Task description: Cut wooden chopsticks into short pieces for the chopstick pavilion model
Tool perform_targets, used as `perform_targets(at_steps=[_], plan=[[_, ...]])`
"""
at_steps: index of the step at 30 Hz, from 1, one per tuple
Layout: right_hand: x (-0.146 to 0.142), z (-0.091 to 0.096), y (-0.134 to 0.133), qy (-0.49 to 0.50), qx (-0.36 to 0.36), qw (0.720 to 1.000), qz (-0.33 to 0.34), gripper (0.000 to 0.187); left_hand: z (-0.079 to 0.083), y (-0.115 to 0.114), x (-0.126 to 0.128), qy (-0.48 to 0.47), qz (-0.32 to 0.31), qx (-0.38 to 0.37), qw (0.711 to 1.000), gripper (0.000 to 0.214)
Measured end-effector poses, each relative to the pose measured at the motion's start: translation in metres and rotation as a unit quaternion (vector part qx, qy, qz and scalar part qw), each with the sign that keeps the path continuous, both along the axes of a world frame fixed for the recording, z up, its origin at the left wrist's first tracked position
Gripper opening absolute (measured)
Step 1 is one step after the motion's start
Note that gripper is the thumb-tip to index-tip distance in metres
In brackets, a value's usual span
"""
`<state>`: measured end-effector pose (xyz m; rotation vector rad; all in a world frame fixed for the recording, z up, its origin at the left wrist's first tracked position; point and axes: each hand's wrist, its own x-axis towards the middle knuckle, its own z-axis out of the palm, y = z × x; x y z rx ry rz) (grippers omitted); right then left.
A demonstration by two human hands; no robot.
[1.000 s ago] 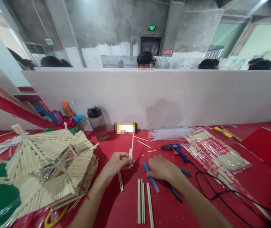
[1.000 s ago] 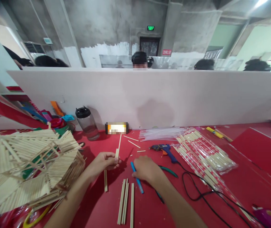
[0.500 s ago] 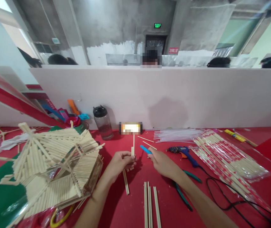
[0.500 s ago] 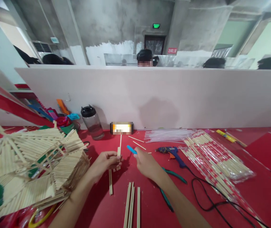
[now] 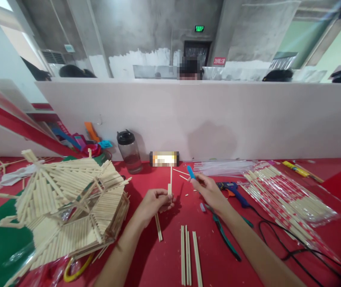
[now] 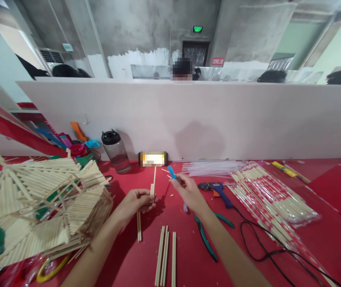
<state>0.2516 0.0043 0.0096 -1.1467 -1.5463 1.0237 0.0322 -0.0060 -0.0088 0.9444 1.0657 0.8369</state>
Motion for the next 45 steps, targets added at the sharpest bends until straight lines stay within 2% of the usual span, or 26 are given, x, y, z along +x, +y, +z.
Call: perform_targets(at_steps=[2, 4, 8, 10, 14, 19, 24, 39, 45], plan=[[0.000, 0.000, 0.002, 0.048, 0.005, 0.998, -0.051, 0.033, 0.001, -0.001, 0.003, -0.004, -0.004, -0.005, 1.000, 0.035], [-0.001, -0.001, 0.001, 0.072, 0.003, 0.995, -0.071, 0.033, 0.002, -0.002, 0.006, -0.005, -0.011, -0.004, 1.000, 0.035], [-0.005, 0.006, -0.008, 0.050, 0.009, 0.998, -0.022, 0.027, 0.003, -0.004, 0.011, -0.002, -0.019, 0.001, 1.000, 0.035], [-0.006, 0.011, -0.013, 0.018, 0.035, 0.999, -0.009, 0.023, 0.003, -0.005, 0.013, -0.002, -0.020, -0.002, 1.000, 0.036], [-0.007, 0.015, -0.017, -0.056, 0.089, 0.994, -0.017, 0.016, 0.003, -0.006, 0.014, 0.001, -0.024, -0.004, 1.000, 0.037], [-0.009, 0.012, -0.017, -0.097, 0.097, 0.990, -0.033, 0.014, -0.002, -0.005, 0.013, -0.004, -0.030, 0.004, 1.000, 0.033], [-0.009, 0.011, -0.018, -0.108, 0.093, 0.989, -0.032, 0.013, -0.005, -0.005, 0.012, -0.003, -0.034, 0.008, 0.999, 0.031], [-0.010, 0.011, -0.018, -0.117, 0.093, 0.988, -0.028, 0.016, 0.002, -0.007, 0.014, 0.004, -0.029, 0.008, 1.000, 0.033], [-0.009, 0.008, -0.016, -0.121, 0.097, 0.987, -0.029, 0.014, -0.003, -0.006, 0.013, 0.000, -0.032, 0.018, 0.999, 0.030]])
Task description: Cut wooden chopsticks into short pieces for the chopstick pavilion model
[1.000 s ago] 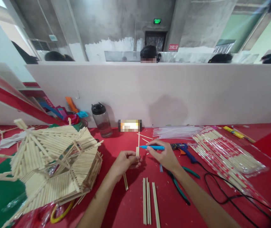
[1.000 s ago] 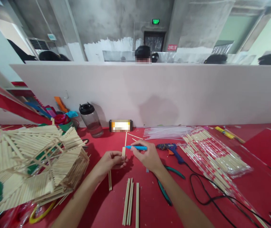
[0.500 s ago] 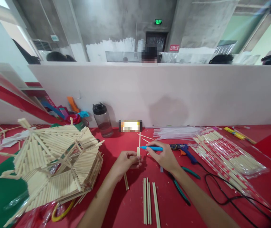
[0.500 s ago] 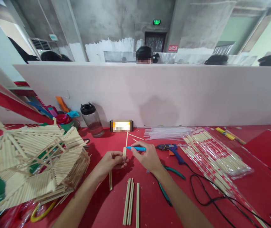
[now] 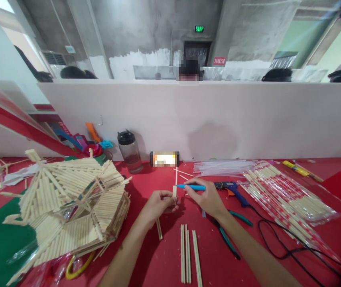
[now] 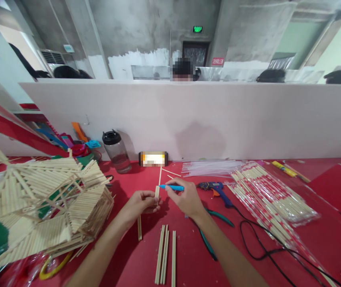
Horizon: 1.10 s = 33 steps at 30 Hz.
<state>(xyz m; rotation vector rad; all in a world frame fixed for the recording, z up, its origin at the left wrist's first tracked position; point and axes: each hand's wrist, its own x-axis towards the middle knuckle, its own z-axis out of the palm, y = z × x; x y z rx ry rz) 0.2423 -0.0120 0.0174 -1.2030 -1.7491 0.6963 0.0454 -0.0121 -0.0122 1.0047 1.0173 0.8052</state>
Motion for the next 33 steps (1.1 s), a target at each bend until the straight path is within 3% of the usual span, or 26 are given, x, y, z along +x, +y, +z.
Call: perform_targets(at_steps=[17, 33], plan=[[-0.0005, 0.0023, -0.0017, 0.003, -0.001, 1.000, 0.000, 0.014, -0.0043, 0.0016, -0.0014, 0.001, 0.002, -0.001, 1.000, 0.031], [-0.0008, 0.0022, -0.0008, 0.003, -0.001, 1.000, -0.001, 0.014, 0.0020, -0.0001, -0.0001, -0.002, 0.010, -0.007, 1.000, 0.030]])
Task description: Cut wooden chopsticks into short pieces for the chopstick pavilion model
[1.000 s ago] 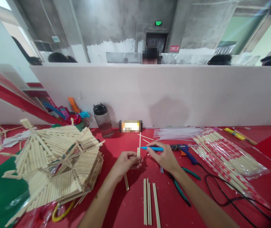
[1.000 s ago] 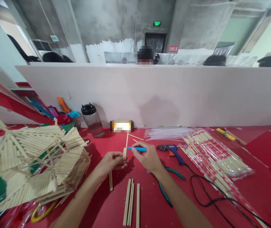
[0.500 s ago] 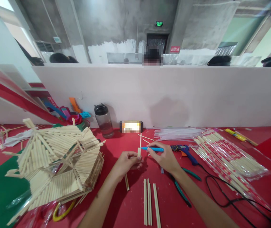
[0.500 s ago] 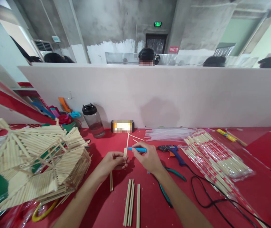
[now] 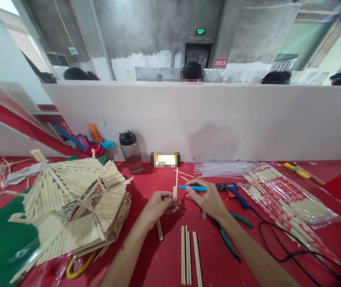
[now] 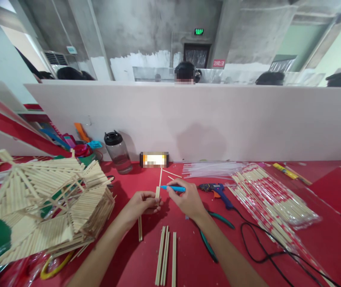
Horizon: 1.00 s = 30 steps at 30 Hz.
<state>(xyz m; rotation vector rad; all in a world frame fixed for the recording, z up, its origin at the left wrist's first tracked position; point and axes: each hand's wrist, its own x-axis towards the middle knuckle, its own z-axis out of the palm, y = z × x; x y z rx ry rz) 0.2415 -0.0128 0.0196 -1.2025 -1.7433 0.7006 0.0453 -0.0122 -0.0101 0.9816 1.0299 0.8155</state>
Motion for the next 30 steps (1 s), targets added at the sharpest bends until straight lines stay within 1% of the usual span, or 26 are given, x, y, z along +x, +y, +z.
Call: perform_targets(at_steps=[8, 10, 12, 14, 16, 19, 21, 24, 27, 30], plan=[[0.003, -0.003, 0.002, 0.001, 0.001, 1.000, -0.005, 0.016, 0.000, 0.000, -0.001, 0.002, -0.006, 0.012, 1.000, 0.028], [0.003, -0.005, 0.003, 0.032, -0.019, 0.999, -0.003, 0.021, 0.000, 0.000, -0.001, 0.003, -0.008, 0.011, 1.000, 0.028], [0.001, -0.007, 0.004, 0.078, -0.051, 0.996, 0.007, 0.030, 0.000, -0.002, 0.000, 0.007, -0.028, 0.005, 1.000, 0.028], [-0.001, -0.010, 0.006, 0.125, -0.082, 0.989, 0.020, 0.035, 0.000, -0.003, 0.001, 0.011, -0.059, 0.000, 0.998, 0.029], [-0.002, -0.015, 0.009, 0.166, -0.105, 0.980, 0.022, 0.037, 0.001, -0.006, 0.003, 0.014, -0.085, -0.004, 0.996, 0.029], [-0.003, -0.022, 0.014, 0.216, -0.137, 0.967, 0.016, 0.042, 0.004, -0.009, 0.006, 0.027, -0.106, 0.002, 0.994, 0.030], [-0.002, -0.025, 0.016, 0.239, -0.150, 0.959, 0.017, 0.045, 0.007, -0.011, 0.008, 0.038, -0.118, 0.006, 0.992, 0.032], [0.001, -0.024, 0.017, 0.256, -0.145, 0.956, 0.009, 0.044, 0.006, -0.010, 0.007, 0.050, -0.120, 0.004, 0.992, 0.035], [0.006, -0.019, 0.019, 0.268, -0.138, 0.953, -0.001, 0.043, -0.002, -0.007, 0.002, 0.102, -0.115, 0.004, 0.988, 0.037], [0.011, -0.015, 0.020, 0.263, -0.146, 0.954, 0.009, 0.045, -0.013, -0.005, -0.004, 0.217, -0.131, 0.020, 0.967, 0.039]])
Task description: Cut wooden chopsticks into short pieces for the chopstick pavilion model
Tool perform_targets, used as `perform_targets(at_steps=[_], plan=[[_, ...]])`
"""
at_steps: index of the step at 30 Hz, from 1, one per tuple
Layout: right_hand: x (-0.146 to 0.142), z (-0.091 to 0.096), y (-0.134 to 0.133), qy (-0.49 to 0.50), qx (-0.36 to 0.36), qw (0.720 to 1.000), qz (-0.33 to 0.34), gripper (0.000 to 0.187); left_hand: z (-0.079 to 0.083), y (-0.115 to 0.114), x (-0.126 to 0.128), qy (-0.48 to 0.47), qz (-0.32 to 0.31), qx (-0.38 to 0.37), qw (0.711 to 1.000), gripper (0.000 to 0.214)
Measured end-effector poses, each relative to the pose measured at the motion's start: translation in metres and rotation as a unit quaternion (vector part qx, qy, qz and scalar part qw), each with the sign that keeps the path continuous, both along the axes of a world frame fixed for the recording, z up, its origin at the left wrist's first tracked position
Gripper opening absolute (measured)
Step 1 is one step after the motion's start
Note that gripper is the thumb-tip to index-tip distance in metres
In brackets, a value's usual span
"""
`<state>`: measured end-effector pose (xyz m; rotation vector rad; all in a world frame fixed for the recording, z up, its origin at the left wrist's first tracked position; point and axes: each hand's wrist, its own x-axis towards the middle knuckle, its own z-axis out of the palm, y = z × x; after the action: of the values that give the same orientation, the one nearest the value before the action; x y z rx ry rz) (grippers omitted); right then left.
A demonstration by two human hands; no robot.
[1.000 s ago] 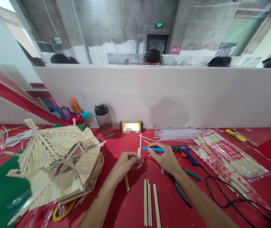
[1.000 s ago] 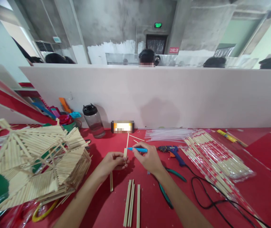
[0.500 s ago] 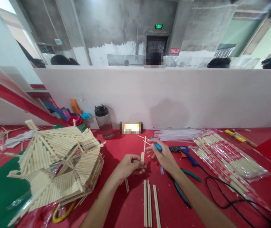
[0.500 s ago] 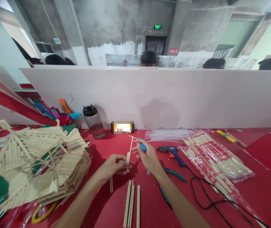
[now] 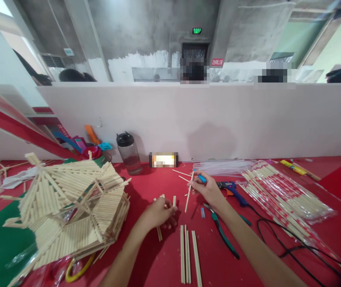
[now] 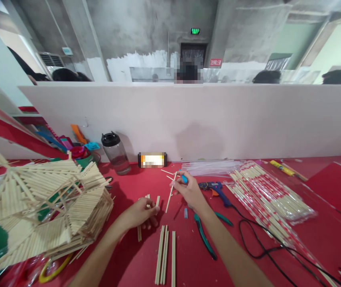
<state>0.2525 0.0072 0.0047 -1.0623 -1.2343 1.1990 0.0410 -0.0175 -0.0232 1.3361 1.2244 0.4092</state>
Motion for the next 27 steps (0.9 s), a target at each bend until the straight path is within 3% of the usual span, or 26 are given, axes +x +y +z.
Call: perform_targets(at_steps=[3, 6, 9, 13, 16, 18, 21, 23, 27], plan=[[0.003, 0.001, 0.000, -0.021, -0.002, 0.999, 0.028, 0.042, -0.004, 0.001, -0.002, 0.063, 0.020, 0.064, 0.996, 0.036], [0.001, 0.000, 0.000, -0.041, 0.003, 0.998, 0.047, 0.040, 0.003, 0.001, 0.002, 0.058, 0.059, 0.176, 0.981, 0.032], [-0.003, -0.003, -0.002, -0.048, 0.011, 0.997, 0.059, 0.039, 0.015, 0.000, 0.009, 0.014, 0.027, 0.261, 0.965, 0.029], [-0.008, -0.005, -0.003, -0.067, 0.024, 0.994, 0.078, 0.034, 0.022, -0.001, 0.015, -0.017, -0.015, 0.268, 0.963, 0.022], [-0.002, 0.003, -0.006, -0.166, 0.061, 0.981, 0.075, 0.029, 0.019, -0.001, 0.014, -0.026, -0.009, 0.250, 0.968, 0.020], [0.008, 0.011, -0.010, -0.310, 0.102, 0.941, 0.091, 0.025, 0.017, 0.000, 0.012, -0.039, 0.008, 0.236, 0.971, 0.018], [0.023, 0.020, -0.017, -0.525, 0.140, 0.828, 0.141, 0.027, 0.013, 0.003, 0.009, -0.061, 0.023, 0.219, 0.974, 0.021], [0.029, 0.019, -0.022, -0.597, 0.138, 0.770, 0.178, 0.031, 0.011, 0.005, 0.008, -0.075, 0.023, 0.212, 0.974, 0.023], [0.029, 0.010, -0.028, -0.645, 0.119, 0.726, 0.210, 0.034, 0.010, 0.007, 0.008, -0.102, 0.024, 0.197, 0.975, 0.027]])
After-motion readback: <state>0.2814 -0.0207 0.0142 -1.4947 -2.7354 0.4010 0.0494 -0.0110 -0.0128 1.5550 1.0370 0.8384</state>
